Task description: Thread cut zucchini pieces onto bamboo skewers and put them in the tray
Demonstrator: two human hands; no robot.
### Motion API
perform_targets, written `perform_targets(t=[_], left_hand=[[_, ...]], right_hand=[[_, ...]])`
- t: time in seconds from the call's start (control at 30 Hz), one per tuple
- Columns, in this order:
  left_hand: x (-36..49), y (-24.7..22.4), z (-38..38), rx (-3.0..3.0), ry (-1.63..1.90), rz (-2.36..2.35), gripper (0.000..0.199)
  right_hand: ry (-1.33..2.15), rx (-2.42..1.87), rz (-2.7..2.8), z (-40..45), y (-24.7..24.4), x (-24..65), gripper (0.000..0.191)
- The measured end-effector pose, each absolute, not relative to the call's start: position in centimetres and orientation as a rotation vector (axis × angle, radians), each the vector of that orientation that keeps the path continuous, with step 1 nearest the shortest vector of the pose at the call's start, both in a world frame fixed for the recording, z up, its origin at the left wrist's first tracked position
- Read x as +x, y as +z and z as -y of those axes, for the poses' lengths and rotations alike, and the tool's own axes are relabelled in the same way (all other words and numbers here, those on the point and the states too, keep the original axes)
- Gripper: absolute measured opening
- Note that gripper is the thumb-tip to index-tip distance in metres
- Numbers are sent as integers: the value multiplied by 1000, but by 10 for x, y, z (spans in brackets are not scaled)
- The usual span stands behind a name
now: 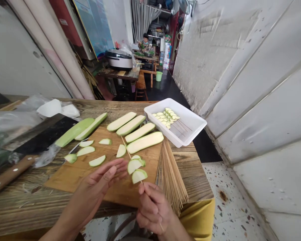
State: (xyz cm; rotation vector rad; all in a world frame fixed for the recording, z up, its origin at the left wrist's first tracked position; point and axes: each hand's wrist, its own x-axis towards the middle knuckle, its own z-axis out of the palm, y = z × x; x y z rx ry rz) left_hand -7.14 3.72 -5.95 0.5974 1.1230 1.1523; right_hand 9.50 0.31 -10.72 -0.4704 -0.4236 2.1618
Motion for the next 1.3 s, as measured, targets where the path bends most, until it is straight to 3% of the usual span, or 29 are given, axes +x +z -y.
perform_targets(t=[0.37,0.53,0.7,0.87,1.03,1.3], left_hand=[[-65,-62,-46,572,982,-965,41],[-60,-65,-47,598,948,-925,31],[-69,-70,-49,666,979,-915,41],[-130,-100,-58,1346,1313,-1708,44],[-178,-125,-74,2140,930,-1919,41],[-180,-119,-82,2251,553,-1870,31]], right_hand=[[2374,-78,123,-7,-118,93,15],[2395,-48,108,-6,-125,92,15],[2293,-335,299,1,-118,102,15],[2007,-779,694,6,-112,113,29],[1852,-1073,806,4,-116,110,37],[1811,-1224,978,6,-113,110,43]])
